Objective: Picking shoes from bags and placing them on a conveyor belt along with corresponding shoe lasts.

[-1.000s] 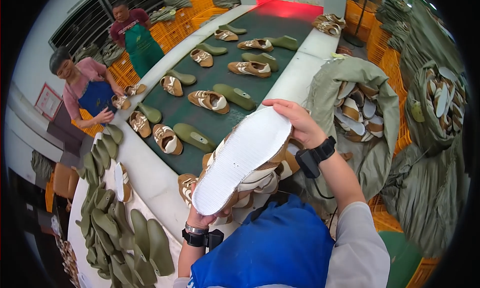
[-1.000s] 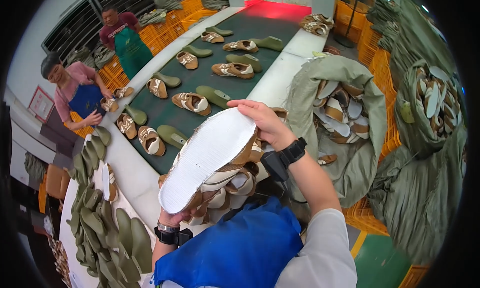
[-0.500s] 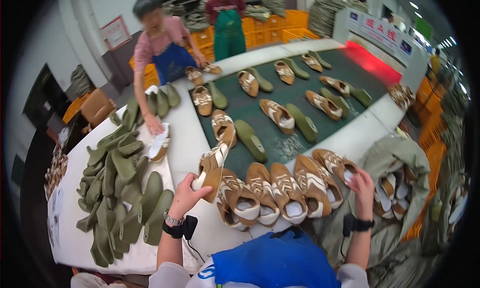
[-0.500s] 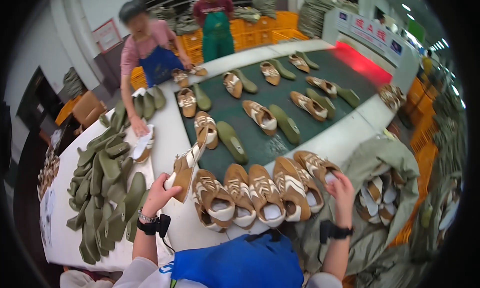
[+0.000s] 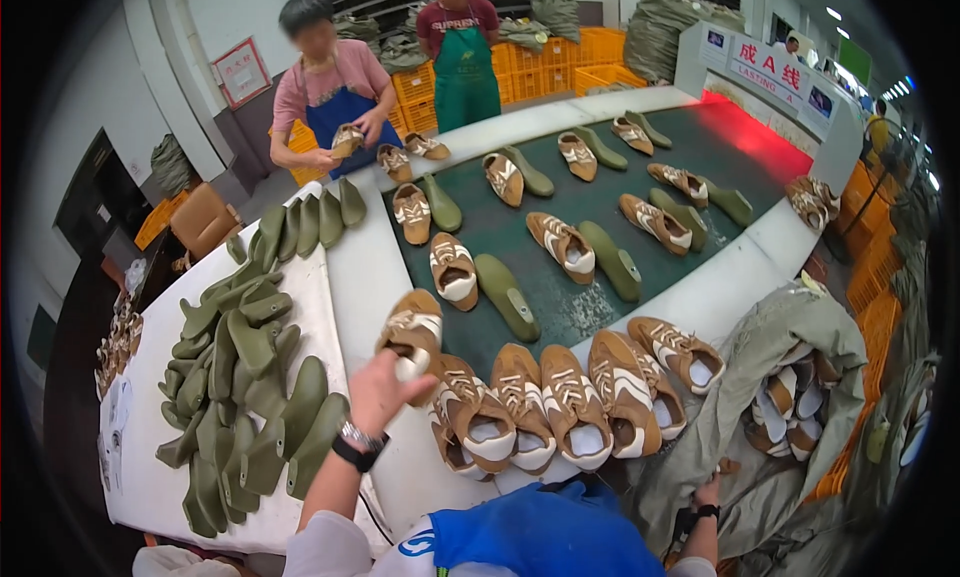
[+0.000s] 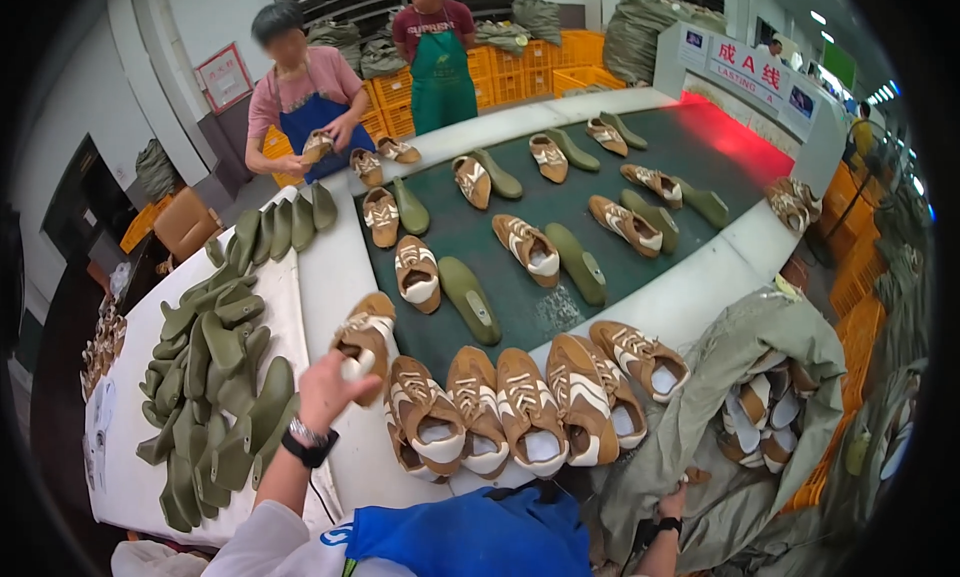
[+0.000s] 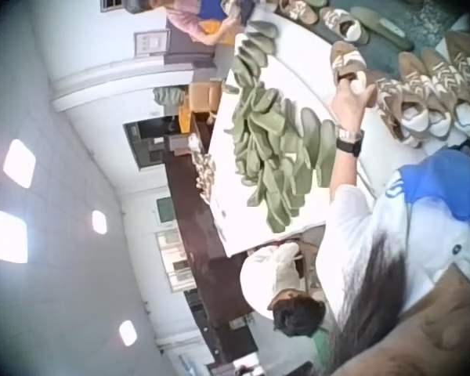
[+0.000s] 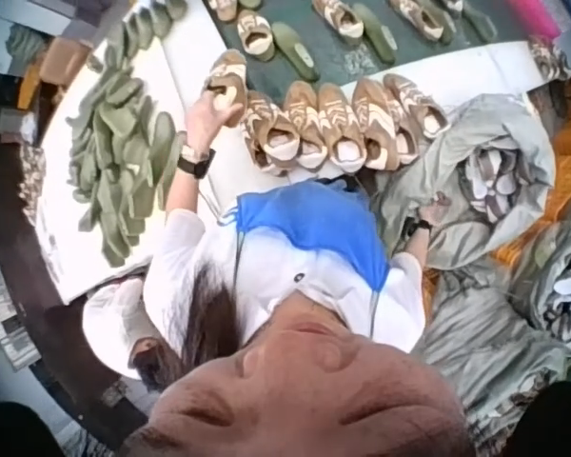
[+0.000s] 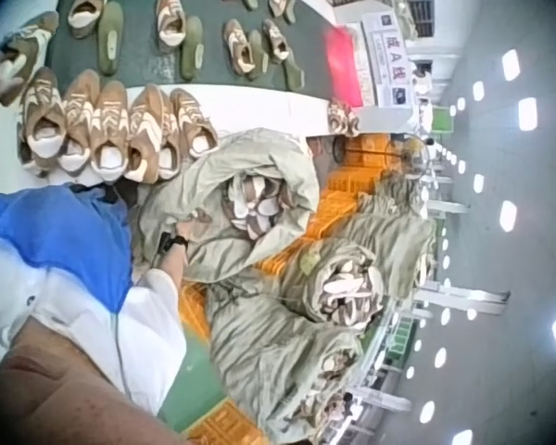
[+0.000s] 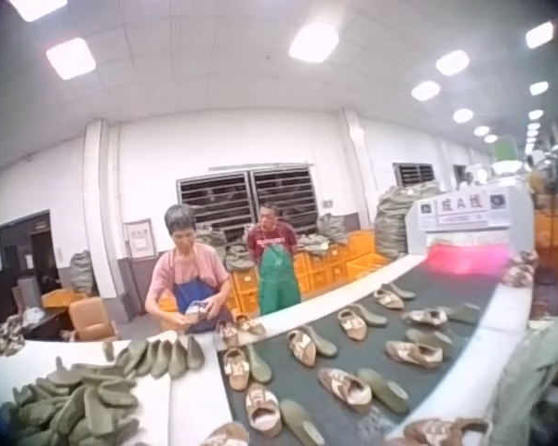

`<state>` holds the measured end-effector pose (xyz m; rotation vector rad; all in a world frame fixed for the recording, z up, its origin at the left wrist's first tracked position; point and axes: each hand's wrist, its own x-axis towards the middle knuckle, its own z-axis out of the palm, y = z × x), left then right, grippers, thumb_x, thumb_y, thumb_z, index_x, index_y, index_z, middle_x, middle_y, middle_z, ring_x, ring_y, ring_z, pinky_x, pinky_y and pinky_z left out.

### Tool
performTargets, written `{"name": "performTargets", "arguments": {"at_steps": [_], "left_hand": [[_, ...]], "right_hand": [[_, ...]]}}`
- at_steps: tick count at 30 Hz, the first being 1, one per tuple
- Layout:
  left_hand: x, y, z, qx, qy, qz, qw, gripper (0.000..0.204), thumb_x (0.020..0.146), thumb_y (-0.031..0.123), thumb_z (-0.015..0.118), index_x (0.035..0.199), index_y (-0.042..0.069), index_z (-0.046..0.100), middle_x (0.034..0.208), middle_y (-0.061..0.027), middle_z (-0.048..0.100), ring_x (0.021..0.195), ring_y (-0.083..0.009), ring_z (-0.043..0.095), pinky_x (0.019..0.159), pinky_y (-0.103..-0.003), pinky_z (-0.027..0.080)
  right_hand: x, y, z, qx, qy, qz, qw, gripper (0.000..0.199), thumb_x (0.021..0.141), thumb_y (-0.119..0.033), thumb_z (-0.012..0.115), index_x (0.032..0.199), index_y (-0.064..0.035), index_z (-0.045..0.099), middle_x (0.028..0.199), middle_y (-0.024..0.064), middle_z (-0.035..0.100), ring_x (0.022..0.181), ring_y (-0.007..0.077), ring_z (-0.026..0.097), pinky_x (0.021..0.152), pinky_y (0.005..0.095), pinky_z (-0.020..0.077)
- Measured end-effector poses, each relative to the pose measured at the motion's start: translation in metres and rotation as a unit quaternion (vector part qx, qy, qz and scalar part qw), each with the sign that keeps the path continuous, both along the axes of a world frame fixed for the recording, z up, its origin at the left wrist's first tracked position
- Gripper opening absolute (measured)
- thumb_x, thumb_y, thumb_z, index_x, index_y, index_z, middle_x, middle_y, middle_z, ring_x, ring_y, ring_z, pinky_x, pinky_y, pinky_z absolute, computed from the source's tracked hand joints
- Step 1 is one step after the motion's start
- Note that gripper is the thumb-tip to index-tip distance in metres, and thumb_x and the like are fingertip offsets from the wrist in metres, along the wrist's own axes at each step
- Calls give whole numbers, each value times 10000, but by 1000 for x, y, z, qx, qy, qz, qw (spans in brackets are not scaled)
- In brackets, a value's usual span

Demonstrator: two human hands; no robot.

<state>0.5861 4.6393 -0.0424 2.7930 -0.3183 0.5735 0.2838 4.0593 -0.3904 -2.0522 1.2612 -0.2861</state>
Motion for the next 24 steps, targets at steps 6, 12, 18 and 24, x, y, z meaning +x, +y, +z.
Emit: {"name": "performTargets", "arguments": {"at_steps": [6,12,18,24], "left_hand": [[-72,-90,-5,-2,113,-221,969,536,656,527,692,896,65,563,673,-123,589,606,-265,605,524,-358,485],[-83,-126,-27,-66,260,-323,908,502,711,403,690,996,32,509,759,-182,590,656,-346,592,578,-393,485],[-83,-146,-49,-10,323,-350,879,434,722,304,702,992,29,502,784,-186,591,705,-360,588,591,-408,480],[-84,-137,-46,-58,332,-332,881,464,680,105,739,1075,2,518,907,-162,605,612,-242,628,548,-322,510]], "right_hand": [[7,-27,-24,88,-41,-261,960,917,733,-513,629,1327,73,248,1291,300,384,1184,390,407,1001,382,321],[56,14,14,116,-159,-549,812,720,712,-401,698,1174,71,410,1108,256,497,992,358,514,854,432,424],[-19,-16,-68,469,-400,-506,603,485,819,-417,581,1044,6,511,973,159,550,809,298,559,688,426,487],[70,51,38,-37,110,-444,888,733,696,-410,696,1227,11,417,1043,233,551,937,358,559,788,448,451]]}}
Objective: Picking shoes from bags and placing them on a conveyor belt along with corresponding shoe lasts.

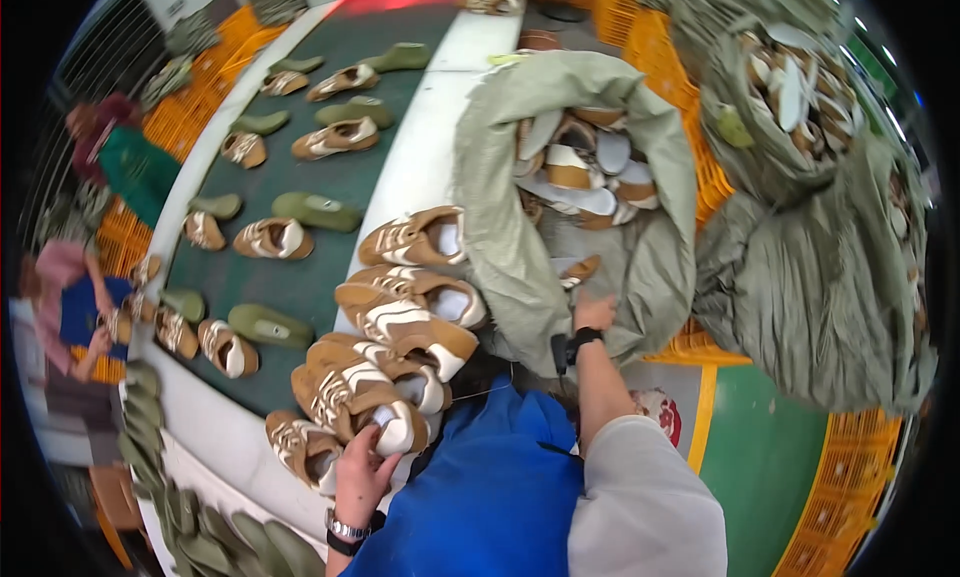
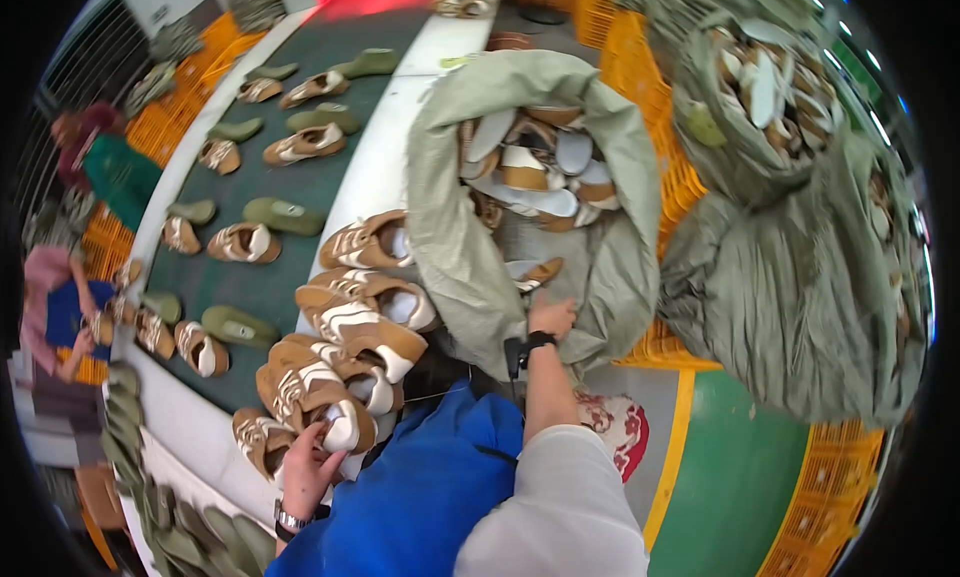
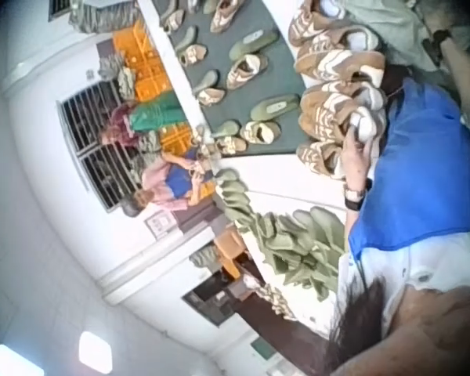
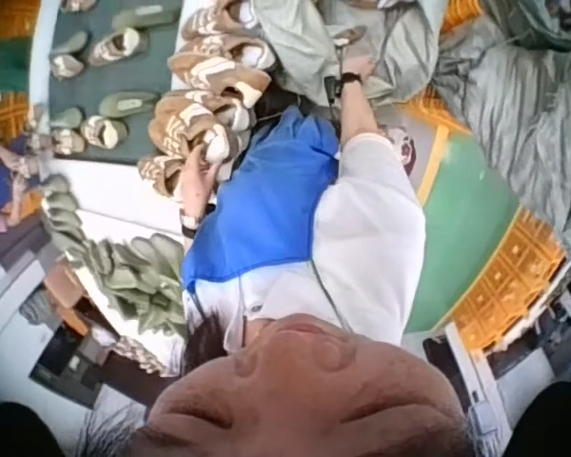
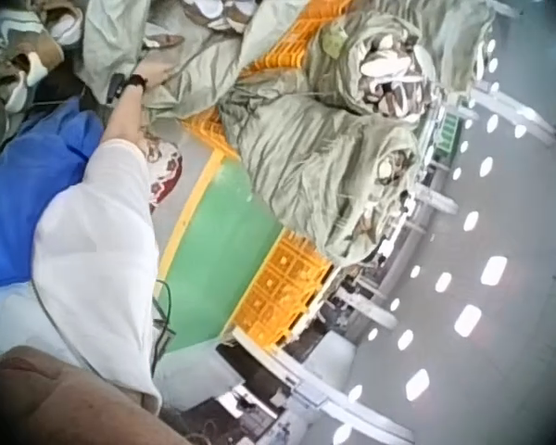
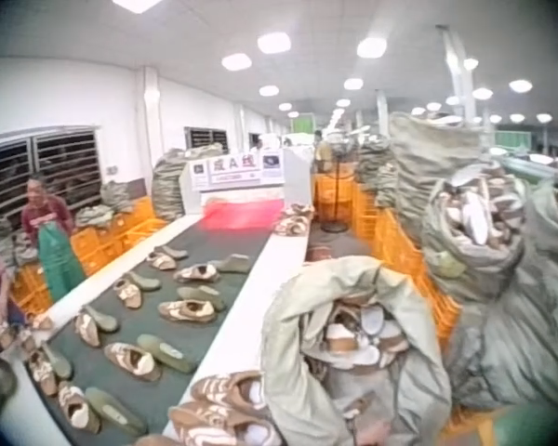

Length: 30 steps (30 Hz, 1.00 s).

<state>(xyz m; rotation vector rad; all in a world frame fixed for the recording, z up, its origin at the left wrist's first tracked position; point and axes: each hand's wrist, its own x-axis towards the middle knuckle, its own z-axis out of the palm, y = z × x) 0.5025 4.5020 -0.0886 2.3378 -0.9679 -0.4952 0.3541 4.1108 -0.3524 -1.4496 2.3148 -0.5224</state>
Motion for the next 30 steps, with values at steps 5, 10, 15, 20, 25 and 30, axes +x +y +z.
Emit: {"name": "performTargets", "arguments": {"at_steps": [5,10,15,20,25,30], "left_hand": [[10,-15,7,-14,-30,-37,999,417,692,61,716,1054,-11,522,898,-143,595,603,-212,631,518,-285,511],[13,-24,8,-37,14,-39,998,388,690,38,712,1030,-16,534,858,-127,605,638,-197,644,526,-274,518],[11,-36,19,-36,10,-41,998,340,713,44,693,1017,-20,556,838,-129,634,665,-202,645,601,-277,511],[12,-31,29,-101,22,-30,994,337,712,47,690,1016,-20,562,859,-122,640,682,-197,644,617,-283,512],[17,-54,50,-182,166,-36,969,596,733,48,661,1261,4,389,1241,-160,477,1138,-242,485,904,-355,422],[16,-71,62,-307,546,-52,778,938,692,305,739,1389,25,177,1331,-91,365,1230,-193,354,997,-336,330]], "right_hand": [[-8,-14,20,21,-82,197,977,845,689,-440,701,1356,-130,283,1176,216,491,1057,374,496,834,421,441],[-3,-76,-43,33,-300,8,953,687,695,-287,692,1217,58,409,994,238,606,897,378,589,792,409,461],[-4,-60,-13,67,-619,-46,781,273,710,10,586,980,46,561,853,130,625,754,237,609,679,346,492],[-59,-37,132,-141,-661,65,734,232,828,-85,584,1047,-82,509,1030,-13,573,916,111,536,722,245,429],[-31,13,263,-92,-757,253,596,314,848,-53,548,1151,-33,469,1110,54,562,985,142,545,813,311,452],[42,111,294,127,-770,426,458,391,850,-41,545,1223,-34,427,1143,64,546,1026,153,531,861,303,442]]}}
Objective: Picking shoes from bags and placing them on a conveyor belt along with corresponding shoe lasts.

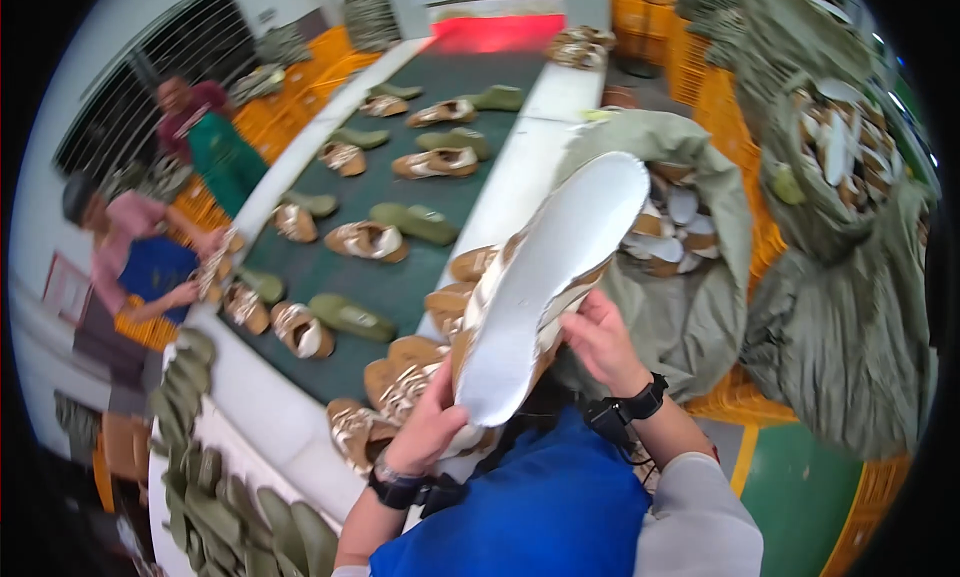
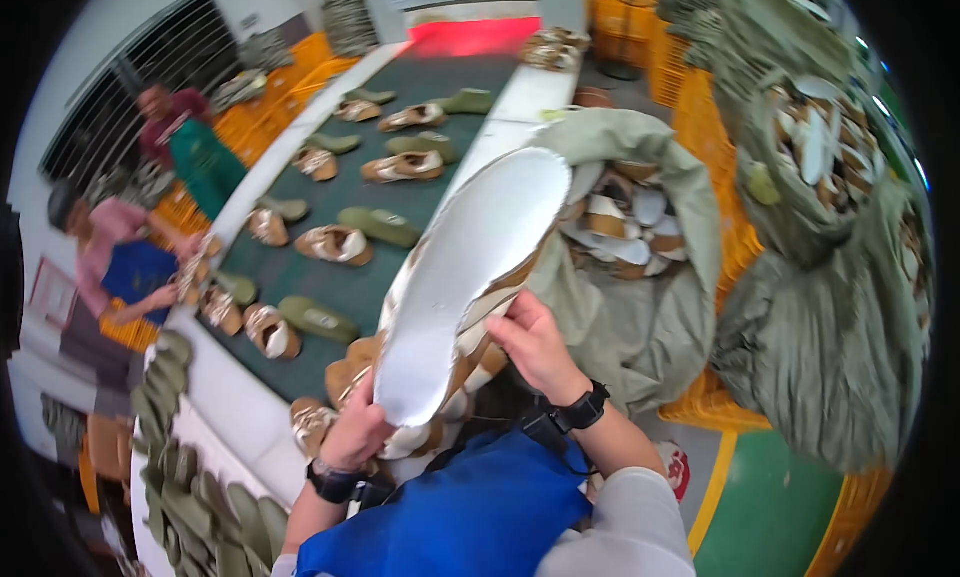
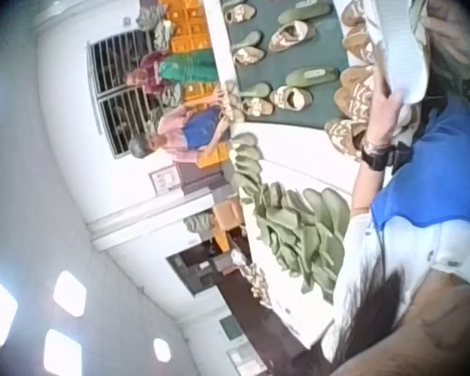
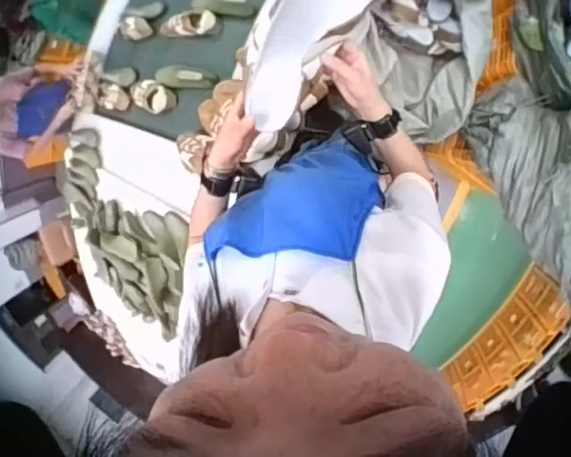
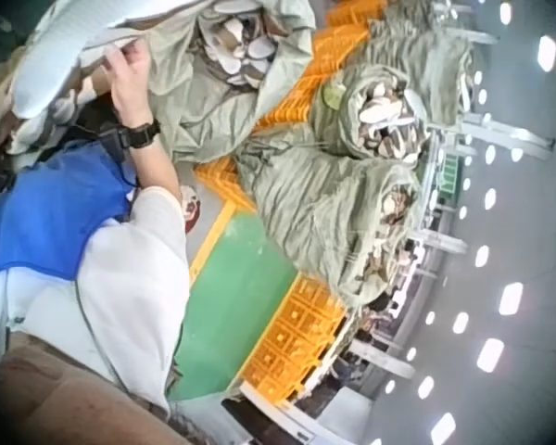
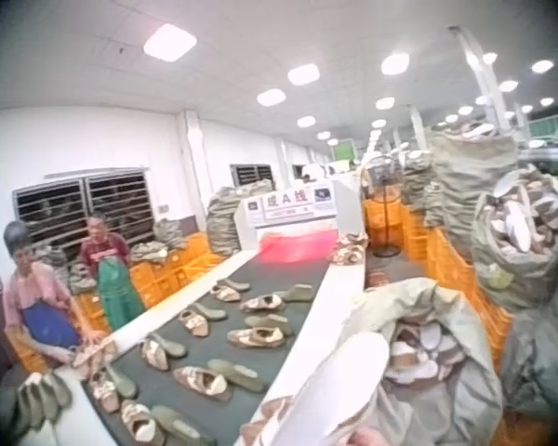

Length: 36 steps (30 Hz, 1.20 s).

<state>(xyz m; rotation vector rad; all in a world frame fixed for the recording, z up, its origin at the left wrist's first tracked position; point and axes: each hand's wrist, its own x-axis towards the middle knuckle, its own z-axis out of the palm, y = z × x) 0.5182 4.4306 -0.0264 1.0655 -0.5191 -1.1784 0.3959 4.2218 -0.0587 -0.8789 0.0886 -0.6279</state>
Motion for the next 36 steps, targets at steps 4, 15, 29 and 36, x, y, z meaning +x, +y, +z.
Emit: {"name": "performTargets", "arguments": {"at_steps": [4,15,29,36], "left_hand": [[2,49,-10,3,-64,37,997,818,681,267,743,1317,0,303,1244,-57,451,1116,-152,448,973,-300,334],[13,136,-24,-51,6,207,977,850,682,415,722,1310,-5,332,1236,-85,480,1106,-168,493,929,-294,406],[21,191,-15,74,-198,426,880,522,730,248,729,1115,3,476,983,-50,567,872,-112,554,773,-243,454],[16,123,14,146,-573,268,761,449,687,185,752,1018,-37,544,846,-125,571,758,-256,574,677,-311,465]], "right_hand": [[41,16,45,-28,64,50,996,399,879,-87,520,1255,-45,393,1112,38,527,1037,136,497,839,278,440],[106,31,53,-74,142,297,941,345,913,-254,488,1142,3,460,991,100,600,851,177,626,732,311,528],[91,1,-8,-114,249,127,953,352,927,-218,473,1231,-42,451,880,99,634,760,141,622,679,233,506],[48,-42,-39,-129,309,-21,942,272,899,-160,510,1135,-26,519,815,54,621,688,93,584,621,201,474]]}}
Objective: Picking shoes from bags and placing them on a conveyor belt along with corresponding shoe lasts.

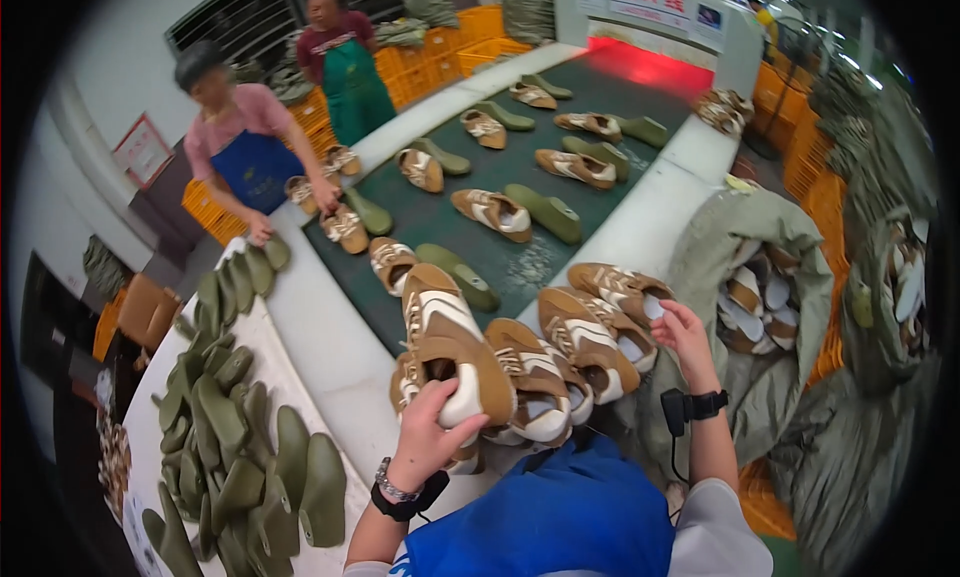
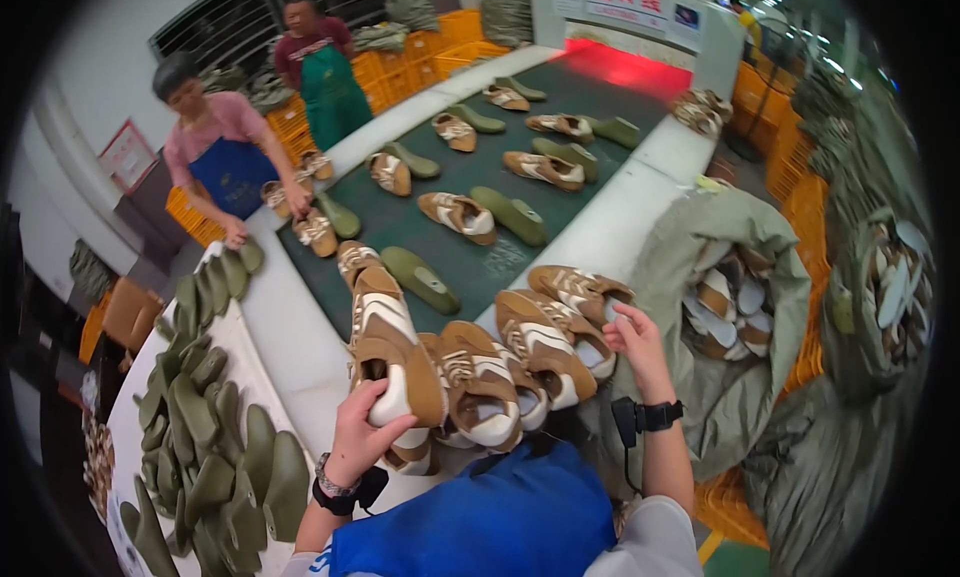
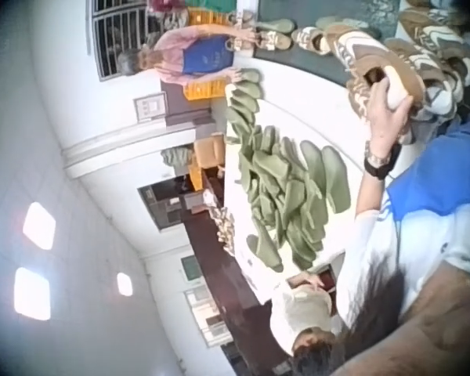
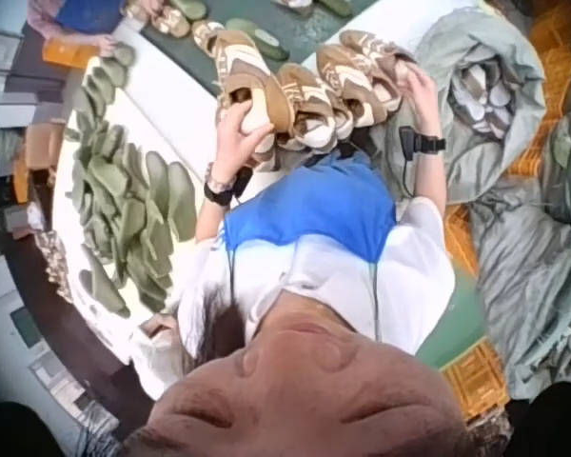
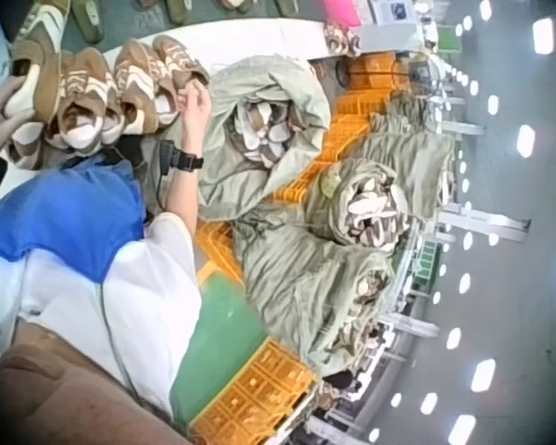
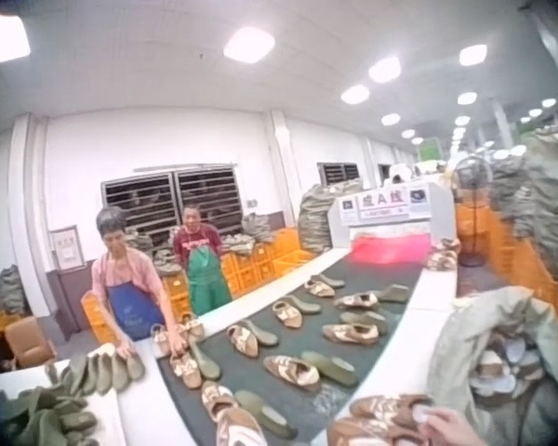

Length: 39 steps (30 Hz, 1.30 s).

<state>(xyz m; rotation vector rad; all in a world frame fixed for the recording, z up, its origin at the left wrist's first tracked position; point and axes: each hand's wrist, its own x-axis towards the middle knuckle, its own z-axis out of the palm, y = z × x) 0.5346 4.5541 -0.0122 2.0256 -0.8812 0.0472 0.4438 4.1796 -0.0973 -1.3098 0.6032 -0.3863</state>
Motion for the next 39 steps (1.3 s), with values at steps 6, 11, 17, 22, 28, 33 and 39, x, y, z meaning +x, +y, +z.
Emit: {"name": "performTargets", "arguments": {"at_steps": [6,11,17,22,28,33,39], "left_hand": [[-5,-113,-42,129,-99,-157,974,431,727,254,697,1032,3,524,827,-162,545,732,-344,556,633,-397,465],[-1,-159,-53,125,-25,-209,970,522,727,224,700,1152,19,477,875,-159,564,787,-325,562,678,-381,468],[-4,-186,-33,129,-56,-215,966,510,713,174,706,1139,0,486,977,-174,571,879,-329,549,780,-386,445],[-16,-187,-24,143,-51,-229,961,481,704,140,702,1124,8,511,959,-154,596,892,-304,584,783,-354,462],[-16,-164,-18,91,-8,-223,971,353,716,91,679,1033,5,550,917,-142,608,850,-306,586,751,-347,463],[7,-154,-11,-9,131,-165,977,356,746,50,637,1086,-5,544,997,-111,607,946,-208,583,818,-309,450],[54,-153,10,-209,471,-217,829,644,902,367,499,1377,30,225,1316,-136,397,1213,-185,386,969,-348,359]], "right_hand": [[-42,-72,-35,-174,-76,-259,947,240,872,-69,492,1094,14,528,779,62,611,643,97,572,599,213,476],[-94,-162,-117,-96,74,-361,925,300,802,-87,557,1080,21,524,803,72,592,649,143,577,593,258,478],[-59,-222,-101,-499,287,-297,762,641,709,-254,686,1248,-35,415,1263,116,449,1083,331,458,910,404,389],[-29,-233,-82,-466,417,-202,753,711,675,-402,680,1244,-50,440,1168,160,540,1064,312,499,886,387,416],[-76,-118,-32,-315,159,-95,931,455,656,-234,706,1040,-27,581,941,171,626,862,316,582,768,352,467],[-112,-2,58,-523,32,10,852,320,615,-189,732,847,-53,559,767,69,528,742,260,435,695,338,382],[-87,73,118,-599,-103,291,739,272,602,-172,729,806,-111,558,847,18,522,812,252,454,770,349,382]]}}
